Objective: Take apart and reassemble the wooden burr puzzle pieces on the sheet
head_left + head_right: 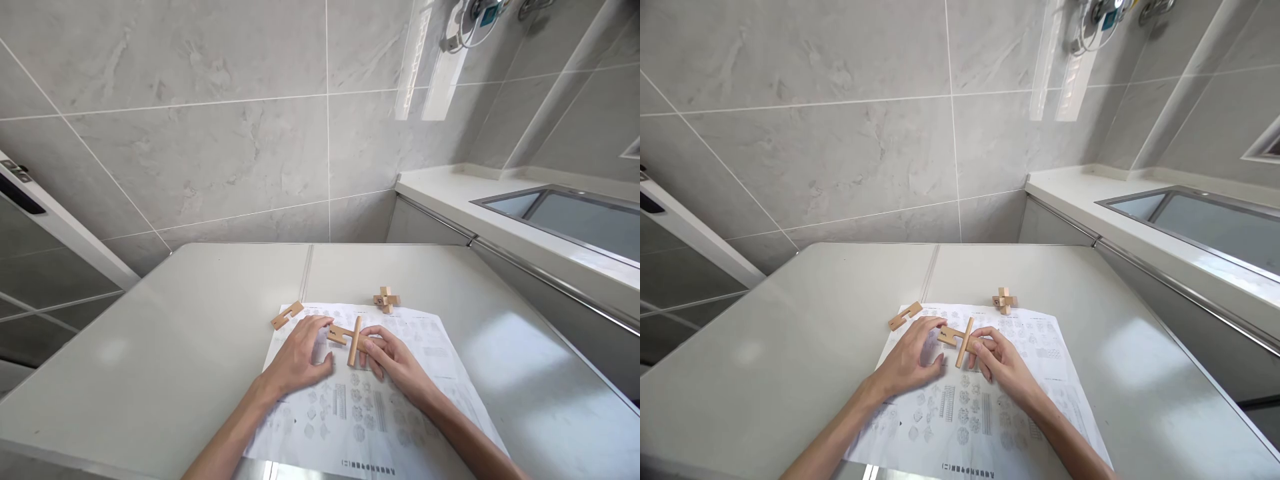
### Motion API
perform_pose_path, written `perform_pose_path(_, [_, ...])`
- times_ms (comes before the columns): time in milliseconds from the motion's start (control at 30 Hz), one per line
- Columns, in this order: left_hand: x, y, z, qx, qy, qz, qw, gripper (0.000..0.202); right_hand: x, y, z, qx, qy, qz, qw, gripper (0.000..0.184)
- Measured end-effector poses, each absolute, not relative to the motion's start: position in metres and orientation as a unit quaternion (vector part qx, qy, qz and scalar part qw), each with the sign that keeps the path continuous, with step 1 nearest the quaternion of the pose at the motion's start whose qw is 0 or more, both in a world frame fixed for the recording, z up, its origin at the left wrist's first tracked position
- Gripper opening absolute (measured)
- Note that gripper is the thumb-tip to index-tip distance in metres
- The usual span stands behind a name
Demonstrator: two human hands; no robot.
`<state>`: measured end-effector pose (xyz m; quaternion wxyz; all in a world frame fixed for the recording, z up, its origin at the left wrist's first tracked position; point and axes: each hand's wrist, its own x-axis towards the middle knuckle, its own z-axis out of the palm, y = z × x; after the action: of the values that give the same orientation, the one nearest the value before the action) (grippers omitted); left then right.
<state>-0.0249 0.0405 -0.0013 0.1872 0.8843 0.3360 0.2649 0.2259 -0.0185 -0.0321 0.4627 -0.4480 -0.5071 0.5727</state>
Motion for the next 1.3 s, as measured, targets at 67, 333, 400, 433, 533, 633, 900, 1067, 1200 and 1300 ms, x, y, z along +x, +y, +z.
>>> perform_pose_path(67, [-0.02,0.037,0.002,0.89,0.329,0.258,0.182,0.063,0.225,-0.018,-0.032,-0.444,-0.513,0.573,0.46,0.049])
perform_pose_path(333, [0.007,0.03,-0.001,0.906,0.326,0.227,0.145,0.005,0.224,-0.022,-0.028,-0.428,-0.539,0.577,0.439,0.047])
perform_pose_path(400, [0.009,0.03,-0.006,0.907,0.327,0.223,0.142,0.014,0.224,-0.022,-0.027,-0.422,-0.545,0.581,0.433,0.046])
perform_pose_path(433, [0.009,0.03,-0.008,0.908,0.326,0.222,0.141,0.015,0.224,-0.022,-0.026,-0.419,-0.545,0.584,0.431,0.045])
perform_pose_path(533, [0.007,0.031,-0.012,0.913,0.314,0.221,0.14,0.016,0.225,-0.022,-0.026,-0.412,-0.542,0.594,0.43,0.045])
perform_pose_path(633, [0.006,0.03,-0.015,0.916,0.302,0.226,0.135,0.014,0.226,-0.022,-0.027,-0.399,-0.535,0.611,0.426,0.047])
perform_pose_path(900, [0.007,0.024,-0.017,0.904,0.308,0.256,0.147,0.01,0.228,-0.025,-0.024,-0.341,-0.499,0.692,0.396,0.057])
perform_pose_path(1067, [0.007,0.022,-0.018,0.901,0.304,0.266,0.16,0.028,0.228,-0.024,-0.022,-0.281,-0.47,0.74,0.391,0.062])
perform_pose_path(1200, [0.008,0.021,-0.019,0.904,0.294,0.263,0.165,0.026,0.228,-0.024,-0.022,-0.272,-0.471,0.749,0.378,0.067])
perform_pose_path(1300, [0.008,0.02,-0.019,0.904,0.294,0.261,0.169,0.025,0.229,-0.024,-0.025,-0.276,-0.478,0.746,0.374,0.07])
